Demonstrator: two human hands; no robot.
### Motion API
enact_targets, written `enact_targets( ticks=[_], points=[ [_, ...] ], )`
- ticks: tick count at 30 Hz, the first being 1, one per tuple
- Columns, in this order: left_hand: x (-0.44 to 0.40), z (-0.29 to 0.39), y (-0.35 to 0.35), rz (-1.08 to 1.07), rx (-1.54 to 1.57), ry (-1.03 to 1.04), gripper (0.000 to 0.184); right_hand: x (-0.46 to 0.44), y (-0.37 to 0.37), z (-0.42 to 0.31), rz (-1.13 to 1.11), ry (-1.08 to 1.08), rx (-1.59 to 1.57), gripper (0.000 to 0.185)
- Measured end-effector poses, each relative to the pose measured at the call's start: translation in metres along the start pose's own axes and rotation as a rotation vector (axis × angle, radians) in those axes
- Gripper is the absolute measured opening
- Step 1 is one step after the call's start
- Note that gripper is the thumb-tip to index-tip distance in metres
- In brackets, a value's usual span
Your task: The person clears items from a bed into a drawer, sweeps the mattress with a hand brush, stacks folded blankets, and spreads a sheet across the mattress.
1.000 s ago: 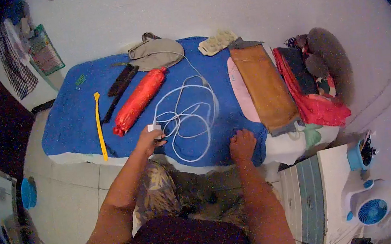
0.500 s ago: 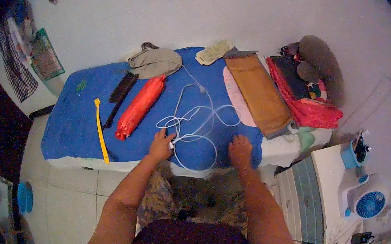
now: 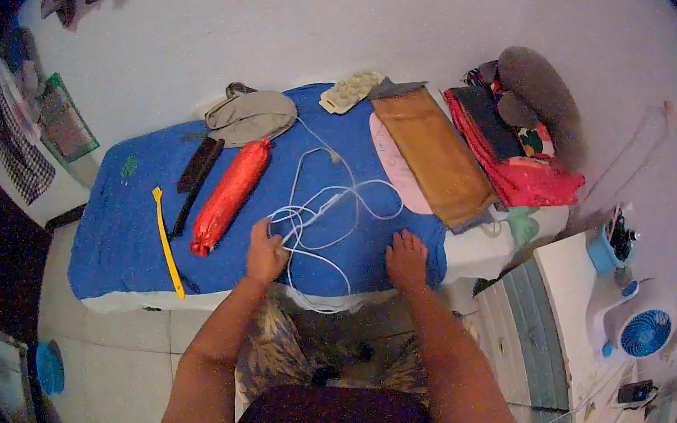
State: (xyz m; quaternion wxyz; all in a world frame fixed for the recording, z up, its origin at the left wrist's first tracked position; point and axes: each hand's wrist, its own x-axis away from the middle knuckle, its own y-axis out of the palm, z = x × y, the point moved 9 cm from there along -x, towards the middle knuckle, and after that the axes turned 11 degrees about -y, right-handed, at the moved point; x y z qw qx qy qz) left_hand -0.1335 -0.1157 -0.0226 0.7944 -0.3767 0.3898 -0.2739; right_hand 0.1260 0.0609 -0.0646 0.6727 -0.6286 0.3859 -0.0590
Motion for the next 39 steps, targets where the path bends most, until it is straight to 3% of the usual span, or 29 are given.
enact_targets(
  ticks=[3, 6, 11, 14, 17, 20, 22, 24, 26, 28, 31, 33, 35, 38, 39],
  points=[
    [-0.012, -0.016, -0.004, -0.008, -0.01, -0.212, 0.02, 0.001, 0.0, 0.0, -0.015, 0.004, 0.013, 0.042],
    [-0.022, -0.04, 0.026, -0.17, 0.022, -0.323, 0.021, -0.001, -0.005, -0.001, 0.002, -0.012, -0.012, 0.041],
    [-0.008, -0.024, -0.002, -0.169, 0.137, -0.289, 0.024, 0.003, -0.006, 0.002, 0.138, -0.042, -0.036, 0.04],
    [0.011, -0.007, -0.04, -0.227, 0.256, -0.292, 0.025, -0.005, -0.008, 0.006, 0.023, 0.026, -0.102, 0.04],
    [0.018, 0.008, -0.075, -0.308, 0.264, -0.185, 0.024, -0.009, -0.004, 0.03, 0.098, 0.193, -0.721, 0.042],
    [0.033, 0.034, -0.104, -0.481, 0.336, -0.179, 0.022, -0.029, -0.075, 0.024, 0.422, 0.171, -0.706, 0.042],
    [0.044, 0.054, -0.105, -0.652, 0.411, -0.198, 0.021, -0.061, -0.145, -0.025, 0.388, 0.006, -0.835, 0.046],
    [0.052, 0.078, -0.1, -0.858, 0.474, -0.168, 0.021, -0.084, -0.189, -0.083, 0.13, -0.201, -1.01, 0.048],
    [0.055, 0.11, -0.103, -0.939, 0.533, -0.081, 0.019, -0.086, -0.185, -0.128, -0.189, -0.357, -1.26, 0.049],
    [0.062, 0.139, -0.11, -1.013, 0.581, -0.004, 0.018, -0.073, -0.169, -0.156, -0.433, -0.462, -1.272, 0.055],
    [0.067, 0.17, -0.126, -1.083, 0.62, 0.089, 0.016, -0.03, -0.103, -0.178, -0.749, -0.297, -1.885, 0.072],
    [0.07, 0.179, -0.134, -1.101, 0.632, 0.118, 0.017, -0.002, -0.119, -0.188, -0.832, -0.116, -2.162, 0.081],
    [0.061, 0.171, -0.137, -1.035, 0.635, -0.064, 0.017, 0.023, -0.116, -0.189, -0.816, 0.039, -2.472, 0.092],
    [0.045, 0.153, -0.129, -0.932, 0.641, -0.167, 0.018, 0.051, -0.146, -0.188, -0.894, -0.159, -2.304, 0.118],
    [0.039, 0.151, -0.13, -0.89, 0.645, -0.144, 0.018, 0.057, -0.154, -0.188, -0.9, -0.047, -2.249, 0.117]
  ],
)
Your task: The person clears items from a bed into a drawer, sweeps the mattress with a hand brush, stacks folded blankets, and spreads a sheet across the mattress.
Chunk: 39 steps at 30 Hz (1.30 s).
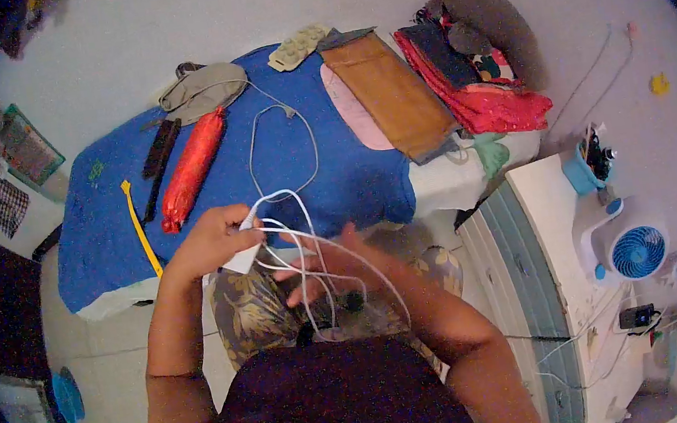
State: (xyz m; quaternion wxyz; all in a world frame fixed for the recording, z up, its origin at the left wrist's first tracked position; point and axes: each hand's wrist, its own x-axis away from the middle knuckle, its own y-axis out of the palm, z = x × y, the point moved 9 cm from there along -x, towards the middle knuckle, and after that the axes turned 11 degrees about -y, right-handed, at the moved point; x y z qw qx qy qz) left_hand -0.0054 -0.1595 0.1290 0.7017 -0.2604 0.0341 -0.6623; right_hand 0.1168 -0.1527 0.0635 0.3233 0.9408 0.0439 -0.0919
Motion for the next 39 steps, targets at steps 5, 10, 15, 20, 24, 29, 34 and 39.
enact_targets(
  ticks=[5, 10, 15, 20, 24, 29, 34, 39],
  points=[
    [-0.009, 0.003, -0.003, 0.037, -0.067, 0.046, 0.019, 0.044, 0.021, 0.004, 0.186, -0.019, -0.113, 0.11],
    [-0.029, -0.001, 0.017, 0.041, -0.075, -0.026, 0.021, 0.077, 0.014, 0.031, 0.263, 0.12, 0.066, 0.09],
    [-0.054, 0.003, 0.052, 0.089, 0.17, -0.066, 0.014, 0.084, -0.001, 0.033, 0.297, 0.149, 0.263, 0.051],
    [-0.072, -0.014, 0.111, 0.138, 0.553, -0.122, 0.015, 0.135, -0.09, 0.007, 0.968, -0.287, 0.218, 0.03],
    [-0.081, -0.008, 0.187, 0.062, 0.558, -0.054, 0.018, 0.154, -0.07, -0.027, 1.16, -0.671, -0.143, 0.031],
    [-0.074, 0.026, 0.224, -0.051, 0.281, 0.296, 0.025, 0.191, -0.081, -0.021, 1.285, -0.631, 0.256, 0.046],
    [-0.084, 0.027, 0.268, -0.207, 0.635, 0.221, 0.035, 0.214, -0.063, -0.042, 1.282, -0.567, 0.35, 0.051],
    [-0.092, 0.027, 0.299, -0.313, 0.603, 0.274, 0.047, 0.253, -0.082, -0.046, 1.179, -0.386, 0.646, 0.049]
  ],
)
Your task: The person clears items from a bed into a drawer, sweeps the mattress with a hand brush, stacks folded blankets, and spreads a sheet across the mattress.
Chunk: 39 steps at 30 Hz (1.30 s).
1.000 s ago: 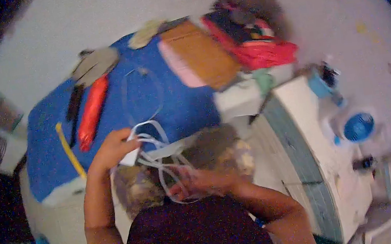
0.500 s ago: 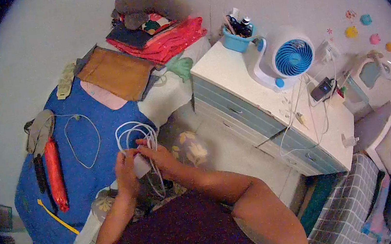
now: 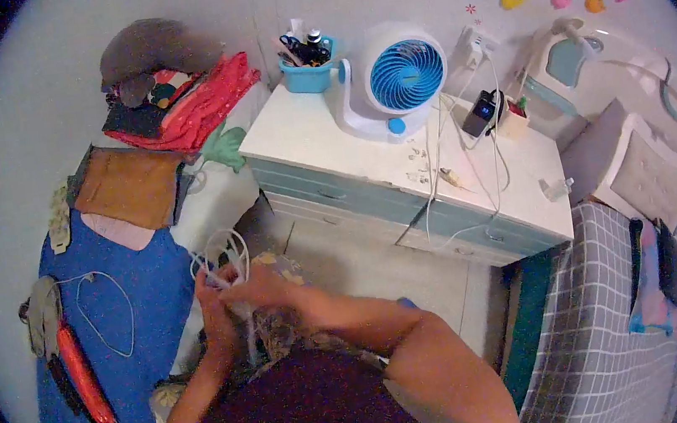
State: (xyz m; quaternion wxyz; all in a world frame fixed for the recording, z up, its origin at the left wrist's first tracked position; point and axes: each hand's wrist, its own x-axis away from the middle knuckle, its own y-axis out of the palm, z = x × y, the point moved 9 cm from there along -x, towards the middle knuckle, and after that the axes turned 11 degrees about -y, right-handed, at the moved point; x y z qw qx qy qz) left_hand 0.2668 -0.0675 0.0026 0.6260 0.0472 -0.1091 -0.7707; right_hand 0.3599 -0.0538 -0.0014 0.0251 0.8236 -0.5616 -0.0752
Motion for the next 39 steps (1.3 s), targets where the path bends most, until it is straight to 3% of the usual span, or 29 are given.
enact_targets(
  ticks=[2, 3, 6, 10, 12, 15, 18, 21, 32, 36, 37, 39],
  points=[
    [0.004, 0.019, 0.016, 0.018, -0.293, 0.041, 0.058, 0.001, -0.05, -0.003, 0.105, 0.032, 0.185, 0.048],
    [-0.002, 0.005, 0.002, 0.052, -0.178, 0.055, 0.048, 0.006, -0.077, -0.02, 0.173, 0.04, 0.328, 0.046],
    [-0.007, 0.0, -0.027, 0.183, -0.234, -0.212, 0.057, 0.01, -0.156, -0.022, 0.265, 0.113, 0.685, 0.04],
    [-0.001, -0.041, -0.092, 0.204, -0.173, -0.356, 0.04, 0.022, -0.236, 0.028, 0.456, 0.131, 1.029, 0.047],
    [0.011, -0.042, -0.117, 0.293, -0.145, -0.399, 0.031, 0.023, -0.25, 0.053, 0.413, 0.019, 1.214, 0.053],
    [0.017, -0.065, -0.173, 0.327, -0.078, -0.359, 0.029, 0.019, -0.249, 0.069, 0.351, 0.207, 1.241, 0.054],
    [0.029, -0.059, -0.216, 0.494, -0.078, -0.334, 0.025, 0.013, -0.256, 0.094, 0.322, 0.208, 1.25, 0.055],
    [0.037, -0.048, -0.251, 0.572, -0.039, -0.239, 0.02, 0.014, -0.237, 0.073, 0.339, 0.277, 1.218, 0.055],
    [0.061, -0.042, -0.317, 0.769, 0.011, -0.192, 0.023, -0.009, -0.281, 0.131, 0.29, 0.283, 1.292, 0.061],
    [0.064, -0.044, -0.321, 0.769, 0.038, -0.208, 0.024, -0.006, -0.26, 0.124, 0.148, 0.355, 1.236, 0.062],
    [0.064, -0.045, -0.322, 0.781, 0.043, -0.216, 0.024, -0.003, -0.244, 0.113, 0.167, 0.232, 1.286, 0.057],
    [0.062, -0.046, -0.326, 0.79, 0.056, -0.224, 0.024, 0.006, -0.227, 0.123, 0.163, 0.221, 1.271, 0.053]
  ],
)
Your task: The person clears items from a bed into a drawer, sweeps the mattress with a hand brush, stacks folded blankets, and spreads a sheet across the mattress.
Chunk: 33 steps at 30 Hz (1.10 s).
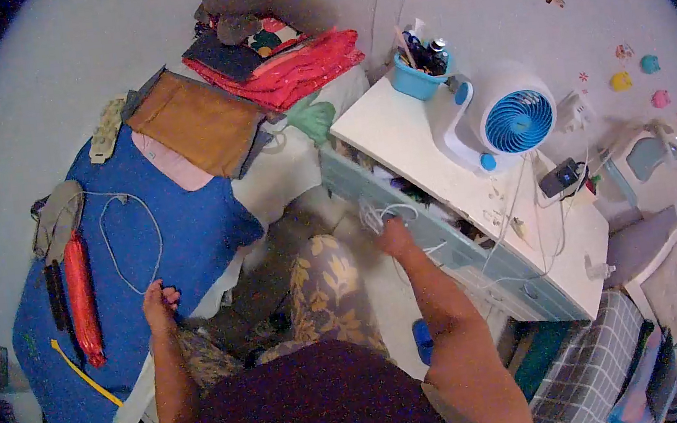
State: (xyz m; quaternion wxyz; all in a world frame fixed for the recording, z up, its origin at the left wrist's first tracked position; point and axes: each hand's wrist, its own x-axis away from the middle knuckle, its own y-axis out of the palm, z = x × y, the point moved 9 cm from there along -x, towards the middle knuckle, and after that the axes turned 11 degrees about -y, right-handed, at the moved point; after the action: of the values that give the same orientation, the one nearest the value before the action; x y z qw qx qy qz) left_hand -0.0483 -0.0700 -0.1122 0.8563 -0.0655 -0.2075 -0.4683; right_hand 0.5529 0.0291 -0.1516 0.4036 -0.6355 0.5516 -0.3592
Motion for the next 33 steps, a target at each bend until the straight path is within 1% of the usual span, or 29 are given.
enact_targets(
  ticks=[4, 7, 8, 10, 12, 13, 15, 18, 21, 22, 25, 26, 28, 29, 33],
  points=[
    [-0.004, -0.002, -0.002, 0.008, 0.014, -0.042, 0.022, 0.029, 0.017, -0.034, -0.054, -0.082, -0.03, 0.047],
    [-0.007, -0.003, -0.003, 0.006, 0.014, -0.051, 0.023, 0.041, 0.02, -0.041, -0.13, 0.013, -0.115, 0.044],
    [-0.008, -0.003, -0.004, 0.003, 0.012, -0.05, 0.023, 0.043, 0.015, -0.053, -0.158, -0.023, -0.127, 0.043],
    [-0.009, -0.004, -0.005, 0.001, 0.009, -0.062, 0.024, 0.047, -0.021, -0.09, -0.211, -0.094, -0.148, 0.041],
    [-0.007, -0.005, -0.003, -0.002, 0.022, -0.063, 0.024, 0.047, -0.079, -0.122, -0.205, -0.136, -0.361, 0.037],
    [-0.003, -0.002, -0.002, -0.002, 0.034, -0.06, 0.024, 0.043, -0.096, -0.127, -0.203, -0.158, -0.466, 0.035],
    [-0.002, -0.001, -0.001, -0.003, 0.036, -0.062, 0.025, 0.027, -0.131, -0.118, 0.031, -0.33, -0.572, 0.028],
    [-0.003, 0.0, -0.004, -0.017, 0.028, -0.076, 0.025, 0.003, -0.166, -0.106, 0.08, -0.155, -0.482, 0.023],
    [0.0, 0.0, -0.001, -0.041, 0.067, -0.074, 0.025, -0.027, -0.132, -0.053, 0.014, -0.218, -0.286, 0.023],
    [-0.001, -0.002, -0.001, -0.038, 0.079, -0.068, 0.025, -0.027, -0.118, -0.036, -0.118, -0.111, -0.152, 0.021],
    [0.001, -0.001, -0.003, -0.024, 0.099, -0.047, 0.025, -0.034, -0.057, 0.031, -0.188, -0.225, 0.129, 0.02],
    [0.002, 0.0, -0.002, -0.024, 0.103, -0.039, 0.025, -0.032, -0.036, 0.058, -0.249, -0.193, 0.156, 0.024],
    [0.006, 0.003, 0.0, -0.015, 0.095, -0.05, 0.025, -0.02, -0.024, 0.087, -0.274, -0.039, 0.153, 0.031],
    [0.007, 0.003, 0.001, -0.016, 0.091, -0.055, 0.024, -0.013, -0.017, 0.103, -0.296, 0.024, 0.179, 0.032],
    [0.001, -0.002, -0.003, -0.02, 0.076, -0.05, 0.024, 0.013, 0.019, 0.195, -0.266, 0.187, 0.286, 0.036]
  ],
)
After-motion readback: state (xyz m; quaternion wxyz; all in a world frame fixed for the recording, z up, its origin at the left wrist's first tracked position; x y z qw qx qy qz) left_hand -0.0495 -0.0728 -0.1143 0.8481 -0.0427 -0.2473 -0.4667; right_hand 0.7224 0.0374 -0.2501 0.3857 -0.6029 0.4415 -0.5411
